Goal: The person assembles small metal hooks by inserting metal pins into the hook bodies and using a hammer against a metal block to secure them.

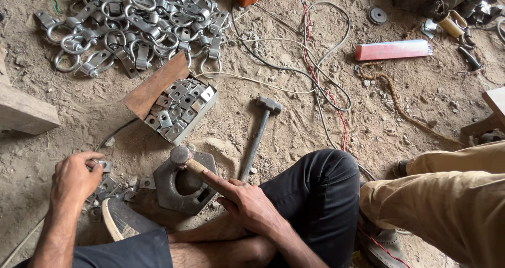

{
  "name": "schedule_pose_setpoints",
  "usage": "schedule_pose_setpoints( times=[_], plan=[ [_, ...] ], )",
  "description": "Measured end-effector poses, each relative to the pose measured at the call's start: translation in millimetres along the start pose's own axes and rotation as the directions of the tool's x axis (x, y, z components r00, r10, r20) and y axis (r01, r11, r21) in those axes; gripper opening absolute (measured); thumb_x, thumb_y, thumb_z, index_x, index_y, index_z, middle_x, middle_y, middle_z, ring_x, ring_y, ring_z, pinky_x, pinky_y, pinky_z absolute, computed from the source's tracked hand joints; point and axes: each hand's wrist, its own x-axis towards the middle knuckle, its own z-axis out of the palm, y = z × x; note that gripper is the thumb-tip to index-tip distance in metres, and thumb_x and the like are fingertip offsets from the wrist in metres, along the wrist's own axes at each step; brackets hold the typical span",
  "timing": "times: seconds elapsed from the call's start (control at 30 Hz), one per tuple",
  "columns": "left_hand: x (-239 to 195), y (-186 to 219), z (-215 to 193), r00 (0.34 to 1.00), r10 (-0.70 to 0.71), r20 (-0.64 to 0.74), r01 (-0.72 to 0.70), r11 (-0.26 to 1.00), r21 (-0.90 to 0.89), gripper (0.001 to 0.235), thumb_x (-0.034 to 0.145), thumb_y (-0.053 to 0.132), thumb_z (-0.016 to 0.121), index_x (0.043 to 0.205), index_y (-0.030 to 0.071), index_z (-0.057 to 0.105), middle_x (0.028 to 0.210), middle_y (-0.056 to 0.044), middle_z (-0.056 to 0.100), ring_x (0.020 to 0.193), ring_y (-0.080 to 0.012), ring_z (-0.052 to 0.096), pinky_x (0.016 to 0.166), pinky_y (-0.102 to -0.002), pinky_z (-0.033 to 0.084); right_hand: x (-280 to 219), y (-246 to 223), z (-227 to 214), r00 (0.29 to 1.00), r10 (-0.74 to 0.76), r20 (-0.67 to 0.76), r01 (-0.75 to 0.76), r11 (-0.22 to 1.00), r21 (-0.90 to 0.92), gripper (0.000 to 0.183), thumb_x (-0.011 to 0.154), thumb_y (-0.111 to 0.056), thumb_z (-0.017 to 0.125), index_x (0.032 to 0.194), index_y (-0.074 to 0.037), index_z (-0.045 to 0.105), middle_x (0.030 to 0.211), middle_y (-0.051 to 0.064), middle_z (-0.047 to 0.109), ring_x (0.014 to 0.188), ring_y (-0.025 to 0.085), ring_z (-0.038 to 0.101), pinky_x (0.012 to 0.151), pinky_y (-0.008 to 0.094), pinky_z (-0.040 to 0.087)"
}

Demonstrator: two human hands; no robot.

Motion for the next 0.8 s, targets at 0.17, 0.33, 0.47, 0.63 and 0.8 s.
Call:
schedule_pose_setpoints(
  times=[0.17,0.33,0.47,0.63,0.8],
  plan=[
    [-6.9,8.8,-7.9,0.995,-0.097,0.010,0.097,0.993,-0.068,0.030,0.094,0.013,0.077,0.123,0.015,0.077,0.113,-0.006,0.080,0.077,-0.0250,0.078,0.071,-0.045,0.064,0.3,-0.1,0.0,1.000,0.003,0.000,-0.003,1.000,-0.006,0.073,0.098,-0.019,0.063,0.162,-0.035,0.031,0.099,0.016,0.065,0.080,0.039,0.068,0.071,0.049,0.057],
    [-16.5,20.7,-17.6,0.998,-0.056,-0.029,0.055,0.998,-0.030,0.025,0.091,0.013,0.080,0.116,0.015,0.081,0.111,-0.007,0.081,0.085,-0.0242,0.076,0.079,-0.045,0.062,-0.1,1.1,0.2,1.000,0.010,0.008,-0.010,1.000,-0.004,0.073,0.098,-0.019,0.063,0.162,-0.034,0.031,0.101,0.015,0.064,0.079,0.039,0.068,0.070,0.049,0.056],
    [-15.6,22.7,-19.1,0.999,-0.033,-0.042,0.032,0.999,-0.015,0.026,0.090,0.012,0.081,0.116,0.016,0.081,0.112,-0.007,0.080,0.088,-0.0243,0.075,0.080,-0.045,0.061,0.5,2.6,1.9,1.000,0.001,0.004,-0.001,1.000,-0.020,0.072,0.099,-0.019,0.064,0.162,-0.034,0.031,0.097,0.016,0.063,0.078,0.038,0.068,0.070,0.049,0.056],
    [-13.8,25.7,-21.0,1.000,-0.019,-0.025,0.020,0.999,0.036,0.021,0.090,0.015,0.079,0.111,0.015,0.080,0.109,-0.007,0.080,0.086,-0.0239,0.075,0.079,-0.044,0.060,-0.3,1.9,1.0,1.000,-0.005,0.001,0.005,1.000,-0.011,0.074,0.098,-0.018,0.063,0.162,-0.035,0.031,0.100,0.015,0.064,0.078,0.038,0.068,0.069,0.048,0.057],
    [-5.8,23.6,-18.0,0.997,-0.073,0.035,0.074,0.997,-0.019,0.019,0.096,0.017,0.073,0.114,0.010,0.075,0.109,-0.011,0.080,0.081,-0.0259,0.076,0.075,-0.045,0.062,0.5,0.4,0.2,1.000,0.023,0.013,-0.023,1.000,-0.012,0.073,0.099,-0.020,0.064,0.161,-0.037,0.030,0.099,0.015,0.064,0.076,0.038,0.068,0.069,0.048,0.057]
  ],
)
